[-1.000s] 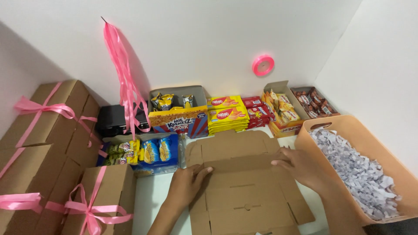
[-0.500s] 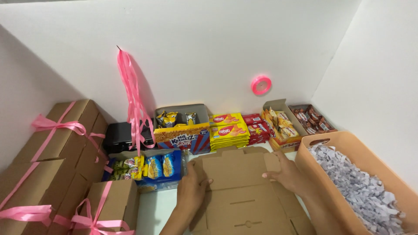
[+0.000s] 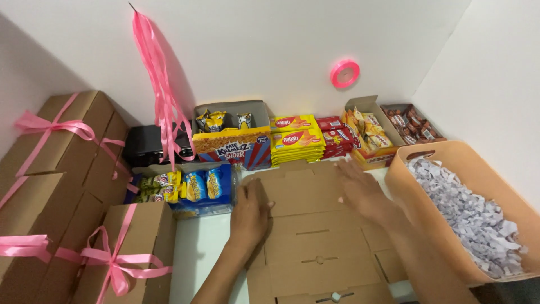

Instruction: Assembling a cardboard gift box by folding the sides and flaps.

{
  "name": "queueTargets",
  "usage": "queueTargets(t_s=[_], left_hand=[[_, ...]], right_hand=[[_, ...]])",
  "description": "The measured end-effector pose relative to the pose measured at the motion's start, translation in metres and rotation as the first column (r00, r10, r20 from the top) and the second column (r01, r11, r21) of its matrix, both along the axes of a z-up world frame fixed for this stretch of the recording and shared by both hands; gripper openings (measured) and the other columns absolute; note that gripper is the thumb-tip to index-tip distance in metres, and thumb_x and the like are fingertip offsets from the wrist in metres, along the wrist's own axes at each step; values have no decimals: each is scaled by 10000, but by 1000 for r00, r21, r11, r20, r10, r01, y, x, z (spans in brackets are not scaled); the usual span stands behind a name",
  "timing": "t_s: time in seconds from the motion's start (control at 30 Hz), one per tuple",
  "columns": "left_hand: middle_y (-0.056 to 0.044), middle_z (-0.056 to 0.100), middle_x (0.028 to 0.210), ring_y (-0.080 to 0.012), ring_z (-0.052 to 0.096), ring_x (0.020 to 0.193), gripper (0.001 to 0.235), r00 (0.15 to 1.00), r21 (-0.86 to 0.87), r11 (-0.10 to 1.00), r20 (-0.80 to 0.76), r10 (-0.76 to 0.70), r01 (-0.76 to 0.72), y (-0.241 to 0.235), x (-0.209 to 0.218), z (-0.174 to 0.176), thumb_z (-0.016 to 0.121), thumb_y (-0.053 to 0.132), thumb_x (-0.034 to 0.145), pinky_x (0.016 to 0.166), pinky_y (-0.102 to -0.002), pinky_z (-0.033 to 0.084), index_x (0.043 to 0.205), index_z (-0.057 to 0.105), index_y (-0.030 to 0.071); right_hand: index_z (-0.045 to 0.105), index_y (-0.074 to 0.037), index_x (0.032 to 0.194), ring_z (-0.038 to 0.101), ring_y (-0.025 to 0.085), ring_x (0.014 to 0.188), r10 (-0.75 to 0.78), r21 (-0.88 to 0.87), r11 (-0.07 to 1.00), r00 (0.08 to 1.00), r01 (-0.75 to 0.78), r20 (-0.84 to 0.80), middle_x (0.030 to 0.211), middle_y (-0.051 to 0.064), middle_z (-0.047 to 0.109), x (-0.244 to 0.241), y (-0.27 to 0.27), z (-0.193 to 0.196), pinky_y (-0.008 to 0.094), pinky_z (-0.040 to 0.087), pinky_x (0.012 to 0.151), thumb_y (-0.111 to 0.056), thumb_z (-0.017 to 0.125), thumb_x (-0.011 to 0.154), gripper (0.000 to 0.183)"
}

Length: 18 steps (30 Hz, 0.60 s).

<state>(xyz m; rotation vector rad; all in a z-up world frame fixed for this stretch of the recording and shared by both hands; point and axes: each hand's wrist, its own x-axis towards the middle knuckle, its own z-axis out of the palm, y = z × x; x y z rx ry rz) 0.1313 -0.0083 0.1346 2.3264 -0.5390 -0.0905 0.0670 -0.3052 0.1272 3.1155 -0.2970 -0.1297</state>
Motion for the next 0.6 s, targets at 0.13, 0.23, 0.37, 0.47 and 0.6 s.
queueTargets(t_s=[0.13,0.23,0.37,0.47,0.6], left_hand=[[-295,467,1386,-563,635,1150,670,999,-36,999,-17,-35,34,4,5,-13,677,294,970,967,-638,551,1501,393,0],[-281,466,1400,-536,600,1221,615,999,-75,997,-29,-35,33,3,9,-14,669,312,980,1012,-618,529,1478,463,18],[-193,420,1463,-438,500,1314,531,999,-166,986,1,-34,34,0,25,-66,707,239,931,957,-516,506,1414,522,118],[-212,460,1429,-468,530,1281,371,999,-184,983,-22,-25,21,1,26,-60,724,242,920,962,-512,496,1235,603,87],[-191,471,1398,-435,490,1333,394,999,-217,976,-32,-35,27,0,26,-59,711,231,928,1006,-483,471,1295,621,120]], right_hand=[[239,-96,1626,125,391,1584,99,165,984,975,-67,-199,1692,215,180,2,24,-11,566,220,1226,-430,326,1080,646],[145,-87,1645,48,367,1595,39,43,999,956,-28,-289,1704,203,113,5,49,2,569,125,1237,-577,163,1087,742],[72,-97,1633,46,383,1578,-56,15,998,968,61,-245,1681,179,119,10,57,-17,614,176,1211,-727,201,996,905],[-16,-197,1662,-16,434,1581,-94,30,993,932,112,-349,1696,223,20,9,79,14,658,127,1222,-743,188,980,896],[-53,-332,1664,-9,465,1571,-124,-24,992,924,124,-361,1690,256,-4,11,91,21,685,125,1208,-760,164,965,848]])
